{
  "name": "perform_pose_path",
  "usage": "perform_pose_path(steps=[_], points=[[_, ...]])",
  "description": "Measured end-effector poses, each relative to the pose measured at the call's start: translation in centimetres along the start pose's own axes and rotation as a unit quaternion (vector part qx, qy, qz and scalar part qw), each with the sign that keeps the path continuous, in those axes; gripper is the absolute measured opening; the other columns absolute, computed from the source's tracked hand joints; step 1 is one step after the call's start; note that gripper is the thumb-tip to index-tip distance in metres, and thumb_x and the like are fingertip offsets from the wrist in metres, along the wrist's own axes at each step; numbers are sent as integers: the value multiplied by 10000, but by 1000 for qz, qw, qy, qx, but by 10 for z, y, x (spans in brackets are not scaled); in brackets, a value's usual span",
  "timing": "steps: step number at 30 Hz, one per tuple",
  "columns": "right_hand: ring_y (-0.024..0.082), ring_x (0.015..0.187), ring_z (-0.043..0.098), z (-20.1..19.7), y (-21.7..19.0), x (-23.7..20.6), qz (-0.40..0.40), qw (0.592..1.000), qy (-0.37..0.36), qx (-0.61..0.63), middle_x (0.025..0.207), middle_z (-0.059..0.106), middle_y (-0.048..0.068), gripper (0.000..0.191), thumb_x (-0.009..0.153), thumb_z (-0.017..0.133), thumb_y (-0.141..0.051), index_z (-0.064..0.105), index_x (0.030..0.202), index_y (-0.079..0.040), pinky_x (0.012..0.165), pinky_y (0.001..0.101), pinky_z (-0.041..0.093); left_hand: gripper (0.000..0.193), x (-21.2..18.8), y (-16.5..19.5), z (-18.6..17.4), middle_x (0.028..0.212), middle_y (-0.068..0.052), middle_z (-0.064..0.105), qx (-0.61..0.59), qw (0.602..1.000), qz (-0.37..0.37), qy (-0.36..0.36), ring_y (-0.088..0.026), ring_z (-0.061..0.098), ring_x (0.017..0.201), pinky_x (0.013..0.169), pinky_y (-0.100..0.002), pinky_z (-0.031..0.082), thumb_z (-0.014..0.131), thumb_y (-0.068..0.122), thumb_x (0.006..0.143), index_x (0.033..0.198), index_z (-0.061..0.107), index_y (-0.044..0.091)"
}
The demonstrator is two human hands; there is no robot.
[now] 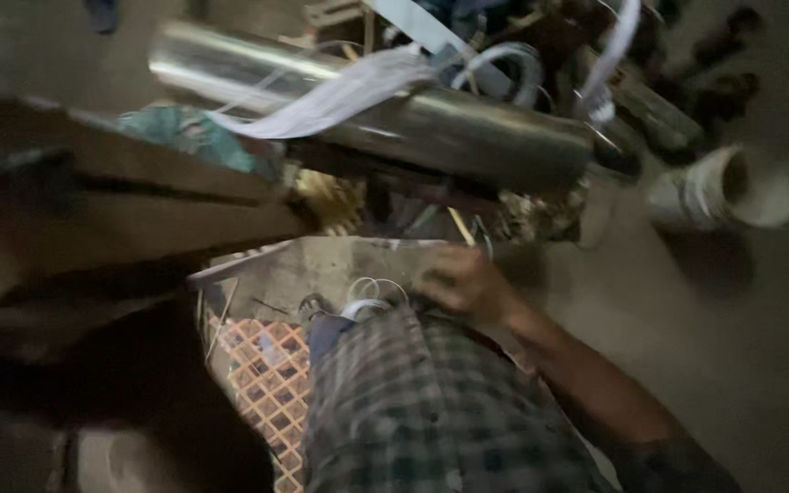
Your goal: The person winds white plastic cord onto a wooden spool assembly mounted on a workshop machine, guiding the cord by hand and untangling loops as they turn the reel. They then lift the wooden disc assembly off the machine and handle it while the wound cord stays attached.
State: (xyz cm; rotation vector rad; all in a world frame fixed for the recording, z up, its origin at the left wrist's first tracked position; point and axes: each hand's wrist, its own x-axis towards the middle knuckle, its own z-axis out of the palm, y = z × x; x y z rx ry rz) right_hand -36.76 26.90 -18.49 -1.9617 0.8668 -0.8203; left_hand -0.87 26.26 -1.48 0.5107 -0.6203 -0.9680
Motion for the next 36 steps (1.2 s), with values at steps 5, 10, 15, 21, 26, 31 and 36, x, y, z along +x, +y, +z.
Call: perform_pose_path(steps=[5,10,15,21,26,31,36], points=[[312,928,683,-18,155,-55,227,942,167,-183,1005,704,162,286,967,738,-290,697,1063,-24,822,449,544,666,-7,-7,-1,1440,-98,530,9,1000,-10,-1,-251,516,1318,1115,-429,420,574,462,1044,1558,401,77],[428,1139,565,-15,202,-30,215,881,96,-409,1231,632,233,437,820,818,-378,727,1056,-21,989,551,429,675,5,4,8,1437,-88,543,14,1000,16,10,-251,535,1304,1088,-430,442,559,502,1030,1545,416,89],[428,1300,488,-4,172,3,283,851,42,-441,1401,524,261,500,821,809,-411,715,1105,-10,1109,499,399,688,-11,22,14,1434,-79,557,2,998,29,59,-251,553,1289,1061,-431,463,544,542,1015,1532,432,102],[390,1350,452,-20,140,6,342,831,9,-438,1516,461,227,610,794,802,-393,671,1263,-27,1127,520,382,705,-13,24,16,1431,-68,573,-7,995,-52,81,-251,575,1272,1029,-432,489,526,590,998,1516,450,118],[404,1122,539,-34,144,-17,427,849,134,-281,1327,511,273,562,968,719,-374,648,1278,89,930,548,441,731,-22,24,1,1374,-96,560,30,998,-47,-7,-282,553,1189,947,-451,475,514,636,1026,1513,457,94],[288,982,571,-46,163,-59,477,825,302,-8,1150,602,179,499,1060,648,-352,663,1284,94,830,457,463,702,-17,26,-34,1370,-85,575,-14,996,-84,-22,-254,573,1156,913,-415,487,546,594,1021,1506,460,94],[251,996,602,-62,95,-71,418,724,547,36,1186,653,159,399,1122,581,-294,667,1323,40,846,426,468,677,-11,28,-47,1366,-74,591,-59,986,-120,-105,-225,593,1123,879,-380,500,579,553,1016,1499,462,93]])
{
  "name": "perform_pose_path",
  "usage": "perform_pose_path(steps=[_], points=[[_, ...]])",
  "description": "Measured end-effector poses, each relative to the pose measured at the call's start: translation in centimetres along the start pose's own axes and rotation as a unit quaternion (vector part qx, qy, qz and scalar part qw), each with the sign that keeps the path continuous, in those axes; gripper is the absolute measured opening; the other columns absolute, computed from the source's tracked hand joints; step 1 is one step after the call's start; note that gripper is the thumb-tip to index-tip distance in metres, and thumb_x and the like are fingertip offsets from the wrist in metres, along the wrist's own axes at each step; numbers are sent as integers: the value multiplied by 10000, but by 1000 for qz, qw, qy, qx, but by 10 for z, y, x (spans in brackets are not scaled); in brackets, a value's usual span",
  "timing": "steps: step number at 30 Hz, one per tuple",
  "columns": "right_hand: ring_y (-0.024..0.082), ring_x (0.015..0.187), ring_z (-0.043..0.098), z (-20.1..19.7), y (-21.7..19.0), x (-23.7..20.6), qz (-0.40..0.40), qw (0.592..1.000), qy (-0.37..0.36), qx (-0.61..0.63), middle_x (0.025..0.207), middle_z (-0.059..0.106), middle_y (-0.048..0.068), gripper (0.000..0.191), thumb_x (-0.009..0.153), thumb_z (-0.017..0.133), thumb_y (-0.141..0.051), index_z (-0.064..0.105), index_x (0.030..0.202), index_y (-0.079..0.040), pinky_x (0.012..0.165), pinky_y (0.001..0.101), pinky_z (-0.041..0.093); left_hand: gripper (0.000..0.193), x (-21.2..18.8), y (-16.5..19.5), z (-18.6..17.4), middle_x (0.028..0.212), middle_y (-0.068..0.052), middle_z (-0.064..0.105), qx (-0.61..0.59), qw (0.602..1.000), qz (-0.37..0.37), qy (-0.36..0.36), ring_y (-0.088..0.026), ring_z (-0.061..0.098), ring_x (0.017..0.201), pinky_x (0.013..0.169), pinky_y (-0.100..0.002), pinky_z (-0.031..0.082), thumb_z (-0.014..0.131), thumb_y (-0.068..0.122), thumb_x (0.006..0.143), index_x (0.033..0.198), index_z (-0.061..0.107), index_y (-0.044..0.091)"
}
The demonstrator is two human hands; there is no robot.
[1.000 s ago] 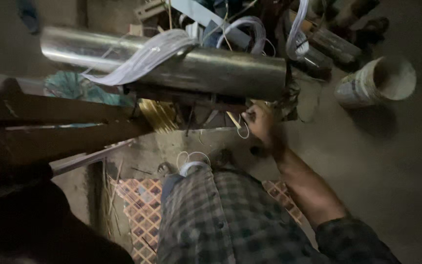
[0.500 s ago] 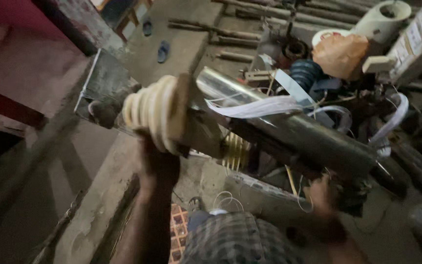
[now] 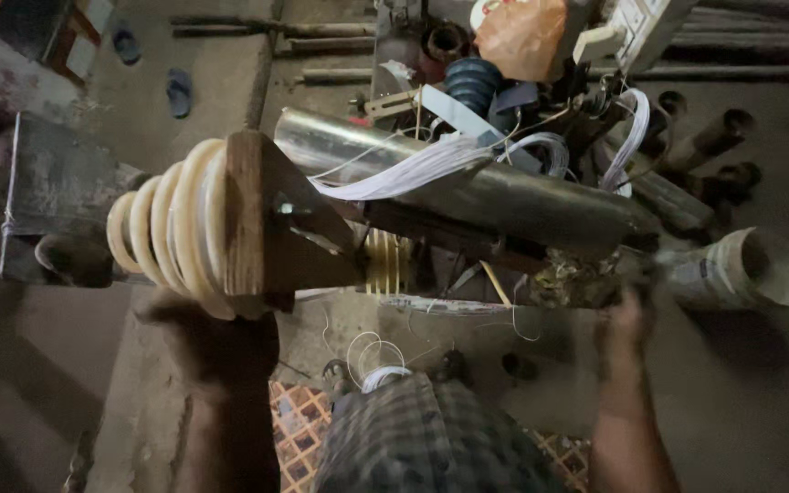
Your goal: The person winds white plastic cord onto a wooden spool assembly mounted on a workshop machine, guiding the cord by hand and untangling loops as they turn the reel. They then lift the wooden disc assembly off the machine and handle it while the wound cord stays attached.
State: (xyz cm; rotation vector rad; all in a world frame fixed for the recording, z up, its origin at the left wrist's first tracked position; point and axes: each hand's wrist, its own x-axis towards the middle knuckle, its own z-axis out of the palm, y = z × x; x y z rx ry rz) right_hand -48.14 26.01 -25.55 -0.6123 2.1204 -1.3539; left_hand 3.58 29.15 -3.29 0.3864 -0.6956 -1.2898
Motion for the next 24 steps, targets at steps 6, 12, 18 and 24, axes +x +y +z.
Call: perform_pose_path(steps=[6,12,18,24], points=[[216,1194,596,-51,-161,-96,-396,909,-95,89,1359,602,139,265,1178,516,-147,597,1375,11,1058,395,486,763,11,-6,22,1342,-90,566,189,974,90,91,-225,614,1141,897,-374,539,821,167,879,1503,397,53],[339,1352,536,-31,-281,-179,-632,741,-210,-81,1476,526,201,431,963,645,-161,585,1336,47,1148,456,447,874,11,2,37,1301,-109,616,145,987,69,-3,-185,621,965,739,-315,513,830,337,897,1575,370,34],[412,1393,483,-3,-340,-229,-692,637,-275,-200,1535,465,266,446,885,679,-303,657,1168,42,1153,512,355,872,10,5,37,1276,-103,610,158,986,55,-24,-167,606,978,768,-308,507,849,334,912,1556,359,12],[426,1436,385,5,-358,-234,-653,593,-394,-260,1572,391,244,511,898,646,-408,669,1194,7,1145,543,276,904,13,8,39,1492,-141,546,188,978,76,-39,-236,578,1344,1138,-397,487,841,335,920,1585,328,2]])
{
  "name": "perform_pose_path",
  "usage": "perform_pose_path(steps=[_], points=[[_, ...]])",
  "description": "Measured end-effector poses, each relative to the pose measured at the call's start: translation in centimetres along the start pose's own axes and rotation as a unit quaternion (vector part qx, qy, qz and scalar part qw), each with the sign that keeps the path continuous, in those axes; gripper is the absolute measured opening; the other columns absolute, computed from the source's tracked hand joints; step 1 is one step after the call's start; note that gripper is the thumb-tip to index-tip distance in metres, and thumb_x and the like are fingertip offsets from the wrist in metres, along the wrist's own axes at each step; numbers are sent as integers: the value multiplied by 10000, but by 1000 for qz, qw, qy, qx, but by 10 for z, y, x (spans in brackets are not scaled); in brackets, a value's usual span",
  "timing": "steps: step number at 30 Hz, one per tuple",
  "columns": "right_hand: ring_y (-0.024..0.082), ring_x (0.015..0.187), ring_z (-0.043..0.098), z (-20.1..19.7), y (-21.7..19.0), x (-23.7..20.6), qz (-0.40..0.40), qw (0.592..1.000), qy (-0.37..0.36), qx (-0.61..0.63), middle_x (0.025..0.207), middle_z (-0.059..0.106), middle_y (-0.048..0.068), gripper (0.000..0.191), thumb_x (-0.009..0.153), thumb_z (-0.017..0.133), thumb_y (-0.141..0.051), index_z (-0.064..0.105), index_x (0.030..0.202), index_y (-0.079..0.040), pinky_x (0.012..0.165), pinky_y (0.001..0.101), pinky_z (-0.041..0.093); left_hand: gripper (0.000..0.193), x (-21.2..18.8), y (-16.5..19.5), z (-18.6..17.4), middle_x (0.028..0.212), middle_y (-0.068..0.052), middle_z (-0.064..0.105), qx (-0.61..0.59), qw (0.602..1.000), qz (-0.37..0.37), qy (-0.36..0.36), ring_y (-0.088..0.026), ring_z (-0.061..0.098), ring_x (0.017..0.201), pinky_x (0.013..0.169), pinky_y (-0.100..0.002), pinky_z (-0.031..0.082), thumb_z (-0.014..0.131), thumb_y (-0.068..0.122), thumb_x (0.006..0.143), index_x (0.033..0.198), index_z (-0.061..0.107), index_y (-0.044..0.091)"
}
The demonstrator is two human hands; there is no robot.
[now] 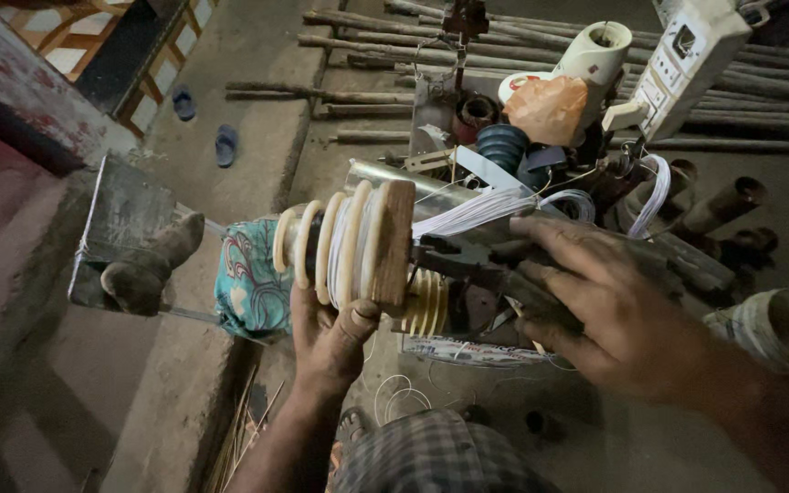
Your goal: The person winds white plastic cord onto a wooden spool assembly mounted on a workshop machine, guiding the cord by hand and untangling loops as they turn the reel. They then lift the wooden disc assembly off the machine and handle it while the wound cord stays attached.
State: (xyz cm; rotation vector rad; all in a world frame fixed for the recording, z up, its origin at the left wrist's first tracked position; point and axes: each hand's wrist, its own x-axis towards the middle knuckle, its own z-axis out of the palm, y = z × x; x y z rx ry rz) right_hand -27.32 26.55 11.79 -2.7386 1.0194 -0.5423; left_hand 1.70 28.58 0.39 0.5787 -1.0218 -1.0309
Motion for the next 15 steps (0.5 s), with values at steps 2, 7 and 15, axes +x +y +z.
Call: perform_pose_path(steps=[2,7,15], points=[[424,1448,362,-3,3,0,-2,999,-40,15,1575,373,243,571,914,631,-431,640,1281,6,1140,553,280,927,1,2,1,1505,-159,537,-11,1000,-10,-13,-261,557,1367,1164,-426,458,851,326,909,1594,320,-5],[389,1417,440,-15,4,-5,29,982,-137,128,1560,439,224,605,993,629,-410,573,1462,-32,1095,511,385,933,1,6,2,1487,-163,540,-8,999,-25,-26,-277,566,1350,1152,-448,473,855,334,907,1580,306,-8],[243,1102,627,-33,2,1,148,924,-283,210,1383,507,103,359,953,639,-265,663,1218,-23,895,390,524,957,-1,6,-3,1533,-187,501,-18,998,-26,-59,-290,542,1401,1202,-452,446,838,329,926,1606,260,-18]])
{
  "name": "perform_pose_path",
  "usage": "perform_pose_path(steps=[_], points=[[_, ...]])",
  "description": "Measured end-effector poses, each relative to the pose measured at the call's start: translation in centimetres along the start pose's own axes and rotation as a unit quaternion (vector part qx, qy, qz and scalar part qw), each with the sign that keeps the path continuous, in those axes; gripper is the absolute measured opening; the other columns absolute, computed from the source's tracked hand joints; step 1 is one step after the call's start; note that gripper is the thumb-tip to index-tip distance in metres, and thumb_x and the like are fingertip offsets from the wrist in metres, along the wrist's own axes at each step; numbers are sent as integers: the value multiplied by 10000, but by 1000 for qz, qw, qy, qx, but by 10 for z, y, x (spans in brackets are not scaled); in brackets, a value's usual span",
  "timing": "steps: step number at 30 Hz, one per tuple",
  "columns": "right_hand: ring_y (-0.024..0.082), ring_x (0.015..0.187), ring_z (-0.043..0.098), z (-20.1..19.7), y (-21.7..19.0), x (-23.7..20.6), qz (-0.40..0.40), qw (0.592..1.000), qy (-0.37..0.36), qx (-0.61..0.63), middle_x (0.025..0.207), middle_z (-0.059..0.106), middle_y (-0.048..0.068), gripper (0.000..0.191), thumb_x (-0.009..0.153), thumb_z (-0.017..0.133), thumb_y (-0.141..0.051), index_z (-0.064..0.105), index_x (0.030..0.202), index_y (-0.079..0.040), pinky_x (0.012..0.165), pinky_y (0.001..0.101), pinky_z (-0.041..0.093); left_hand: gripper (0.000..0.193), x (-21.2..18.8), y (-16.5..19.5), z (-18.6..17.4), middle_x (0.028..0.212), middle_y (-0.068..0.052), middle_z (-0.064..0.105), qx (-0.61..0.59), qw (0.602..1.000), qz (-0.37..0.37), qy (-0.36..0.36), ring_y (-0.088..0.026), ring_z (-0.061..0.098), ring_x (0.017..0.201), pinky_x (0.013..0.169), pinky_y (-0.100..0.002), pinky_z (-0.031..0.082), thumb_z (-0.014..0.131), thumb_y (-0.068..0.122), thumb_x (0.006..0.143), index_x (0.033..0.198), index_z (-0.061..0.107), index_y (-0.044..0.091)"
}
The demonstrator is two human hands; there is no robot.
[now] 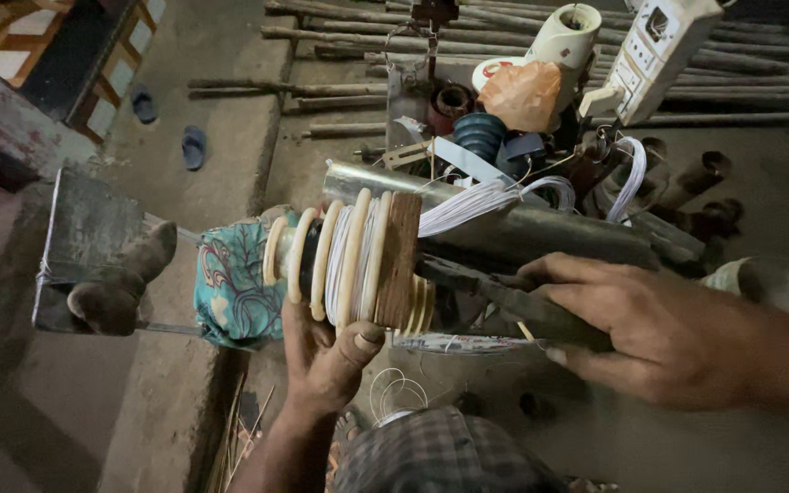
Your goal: The person winds white plastic cord onto a wooden spool assembly mounted on a workshop machine, guiding the cord by hand and untangling loops as they turn the reel. They then lift the wooden disc assembly off the machine and handle it while the wound cord stays attached.
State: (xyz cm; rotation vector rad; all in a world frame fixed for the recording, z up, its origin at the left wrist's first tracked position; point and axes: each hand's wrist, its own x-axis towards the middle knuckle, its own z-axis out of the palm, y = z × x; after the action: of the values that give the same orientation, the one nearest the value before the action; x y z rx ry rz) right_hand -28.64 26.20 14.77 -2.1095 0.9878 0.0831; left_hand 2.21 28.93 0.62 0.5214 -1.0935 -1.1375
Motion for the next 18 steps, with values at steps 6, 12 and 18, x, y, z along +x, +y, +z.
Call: perform_pose_path(steps=[6,12,18], points=[[231,1095,632,1,11,12,-62,997,38,-8,1347,523,136,374,868,698,-177,660,1187,14,861,375,549,979,-2,-11,-11,1489,-199,512,43,998,-30,18,-303,552,1349,1153,-464,450,845,319,899,1594,243,-15],[218,1102,612,5,26,20,-43,998,17,35,1293,517,103,313,858,717,-154,693,1140,-21,879,371,527,917,-1,-19,-21,1409,-204,565,62,998,-18,22,-290,591,1241,1057,-453,503,838,320,905,1590,341,-34],[301,1154,582,11,27,25,-130,936,193,-264,1307,512,191,444,781,741,-294,643,1100,0,915,425,541,945,-2,-20,-19,1462,-193,528,59,998,-33,10,-286,561,1331,1153,-464,464,861,339,901,1564,288,-15]])
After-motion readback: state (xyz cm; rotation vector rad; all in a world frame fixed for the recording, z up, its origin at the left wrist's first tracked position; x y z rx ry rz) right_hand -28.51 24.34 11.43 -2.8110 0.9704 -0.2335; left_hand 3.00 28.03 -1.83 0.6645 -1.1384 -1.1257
